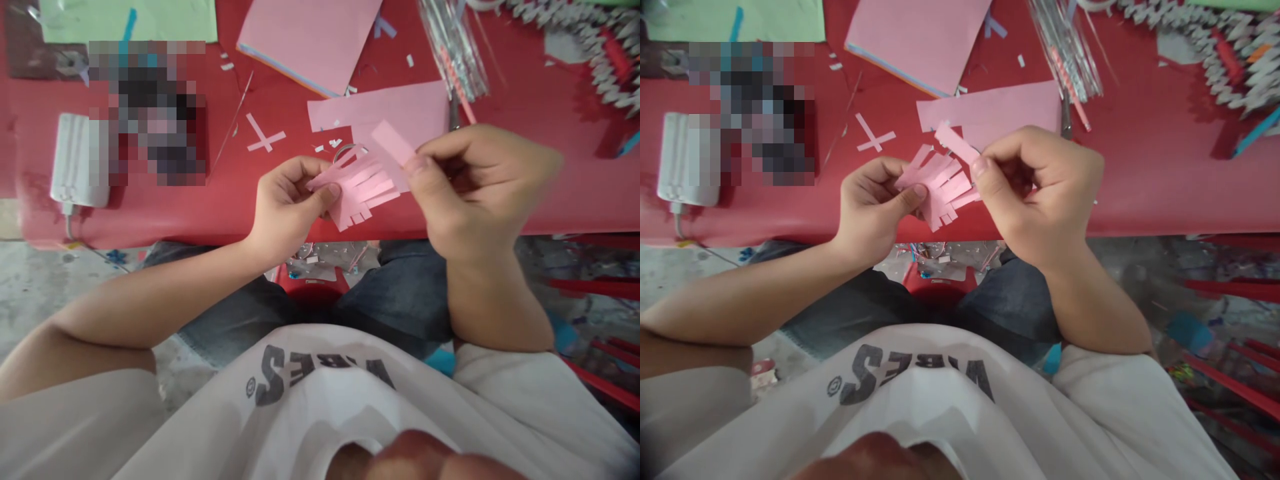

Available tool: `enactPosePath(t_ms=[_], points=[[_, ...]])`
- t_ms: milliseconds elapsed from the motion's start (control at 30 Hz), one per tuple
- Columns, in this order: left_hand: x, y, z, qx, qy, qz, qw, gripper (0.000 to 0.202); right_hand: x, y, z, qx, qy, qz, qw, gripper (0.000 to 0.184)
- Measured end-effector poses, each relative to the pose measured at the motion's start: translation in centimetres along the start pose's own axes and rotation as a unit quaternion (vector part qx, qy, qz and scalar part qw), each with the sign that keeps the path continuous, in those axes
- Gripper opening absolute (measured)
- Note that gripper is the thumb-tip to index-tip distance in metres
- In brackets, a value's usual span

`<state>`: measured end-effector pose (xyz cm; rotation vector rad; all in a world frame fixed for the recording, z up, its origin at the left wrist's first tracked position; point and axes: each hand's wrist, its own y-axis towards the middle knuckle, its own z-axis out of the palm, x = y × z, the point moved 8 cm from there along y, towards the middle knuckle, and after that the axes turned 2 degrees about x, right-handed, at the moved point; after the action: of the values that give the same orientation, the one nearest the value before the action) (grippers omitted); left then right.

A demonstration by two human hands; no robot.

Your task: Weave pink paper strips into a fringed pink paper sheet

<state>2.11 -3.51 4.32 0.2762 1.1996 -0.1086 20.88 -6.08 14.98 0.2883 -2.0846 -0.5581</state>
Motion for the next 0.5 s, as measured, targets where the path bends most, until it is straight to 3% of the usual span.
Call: enactPosePath(t_ms=[267,500], points=[[0.1,0.1,0.0,0.001,-0.005,-0.025,1.000,0.020,-0.8,0.5,0.3,0.099,-0.015,0.010,0.995,0.011],[0.0,0.0,0.2,0.008,0.019,-0.023,1.000,0.018,-1.7,1.1,0.6,0.112,-0.020,0.038,0.993,0.009]])
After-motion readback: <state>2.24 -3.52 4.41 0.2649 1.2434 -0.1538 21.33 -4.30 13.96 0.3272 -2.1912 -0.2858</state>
